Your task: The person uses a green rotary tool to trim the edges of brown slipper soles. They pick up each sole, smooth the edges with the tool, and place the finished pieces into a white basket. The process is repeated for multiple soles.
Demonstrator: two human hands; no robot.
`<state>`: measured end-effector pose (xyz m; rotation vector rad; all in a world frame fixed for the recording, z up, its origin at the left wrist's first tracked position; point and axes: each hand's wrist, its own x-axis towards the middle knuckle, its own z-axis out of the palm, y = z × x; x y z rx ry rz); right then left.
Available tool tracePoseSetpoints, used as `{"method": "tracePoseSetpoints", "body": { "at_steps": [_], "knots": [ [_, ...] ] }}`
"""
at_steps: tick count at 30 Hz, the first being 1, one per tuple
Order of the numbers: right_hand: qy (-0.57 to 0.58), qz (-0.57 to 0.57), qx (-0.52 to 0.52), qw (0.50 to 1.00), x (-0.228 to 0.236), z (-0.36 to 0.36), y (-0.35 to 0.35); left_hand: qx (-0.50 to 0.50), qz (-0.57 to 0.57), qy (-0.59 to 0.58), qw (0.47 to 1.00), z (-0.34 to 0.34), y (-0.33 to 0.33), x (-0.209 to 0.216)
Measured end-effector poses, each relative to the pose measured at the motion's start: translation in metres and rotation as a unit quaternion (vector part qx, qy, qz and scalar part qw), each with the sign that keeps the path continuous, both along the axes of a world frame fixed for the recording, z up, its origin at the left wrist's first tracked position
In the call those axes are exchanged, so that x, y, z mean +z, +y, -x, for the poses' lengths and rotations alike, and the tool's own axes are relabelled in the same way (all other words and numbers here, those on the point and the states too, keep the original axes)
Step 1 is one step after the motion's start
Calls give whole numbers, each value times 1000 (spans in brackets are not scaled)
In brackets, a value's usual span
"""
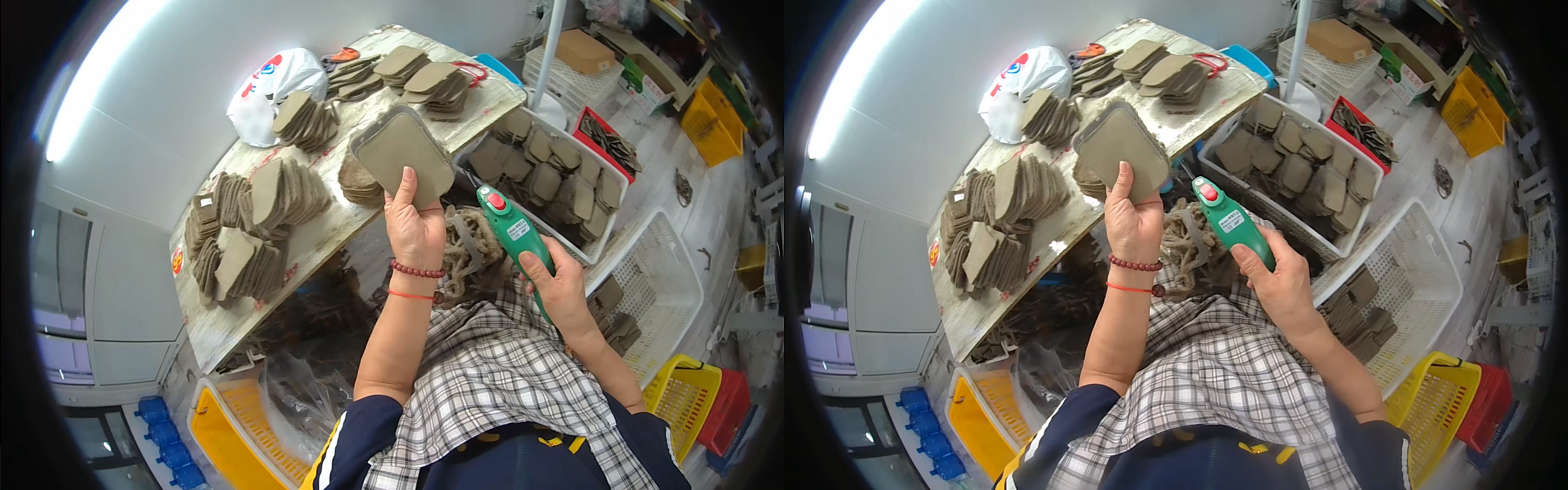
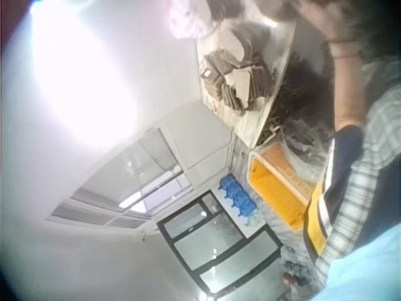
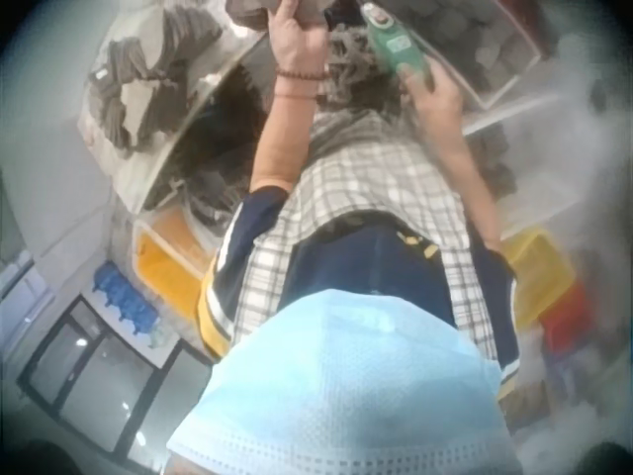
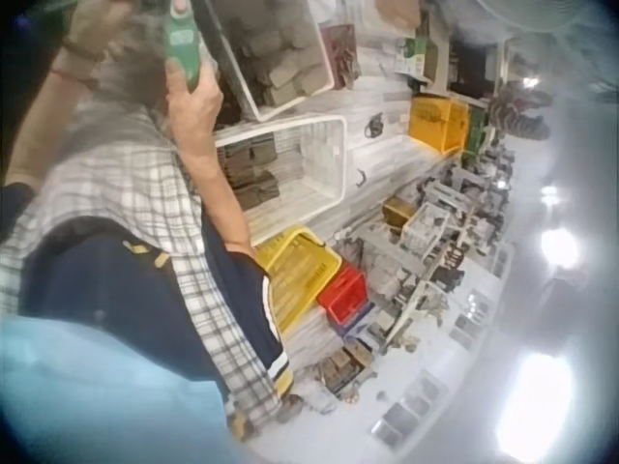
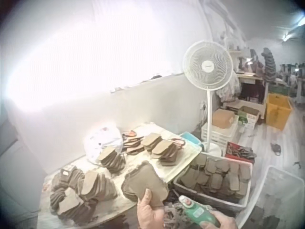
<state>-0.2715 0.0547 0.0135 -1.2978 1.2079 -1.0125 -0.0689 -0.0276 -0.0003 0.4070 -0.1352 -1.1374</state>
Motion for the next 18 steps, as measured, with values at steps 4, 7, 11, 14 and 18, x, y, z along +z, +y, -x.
{"method": "tracePoseSetpoints", "body": {
  "at_steps": [4, 7, 11, 14, 18],
  "knots": [
    [-7, -14, -21, 1000, 5, 4, 4, -38, 13, 31, 999, 18, -4, -2],
    [-5, -25, -13, 1000, 13, 6, 7, -48, 7, 22, 999, 26, -4, -5],
    [-11, -3, -25, 1000, 11, 7, 6, -70, -6, 6, 998, 36, 2, -7],
    [-8, 14, -35, 999, 13, 6, 4, -87, -14, -7, 996, 39, 9, -7],
    [-2, 6, -34, 999, 16, 8, -1, -128, -28, -27, 991, 43, 20, -13]
  ]
}}
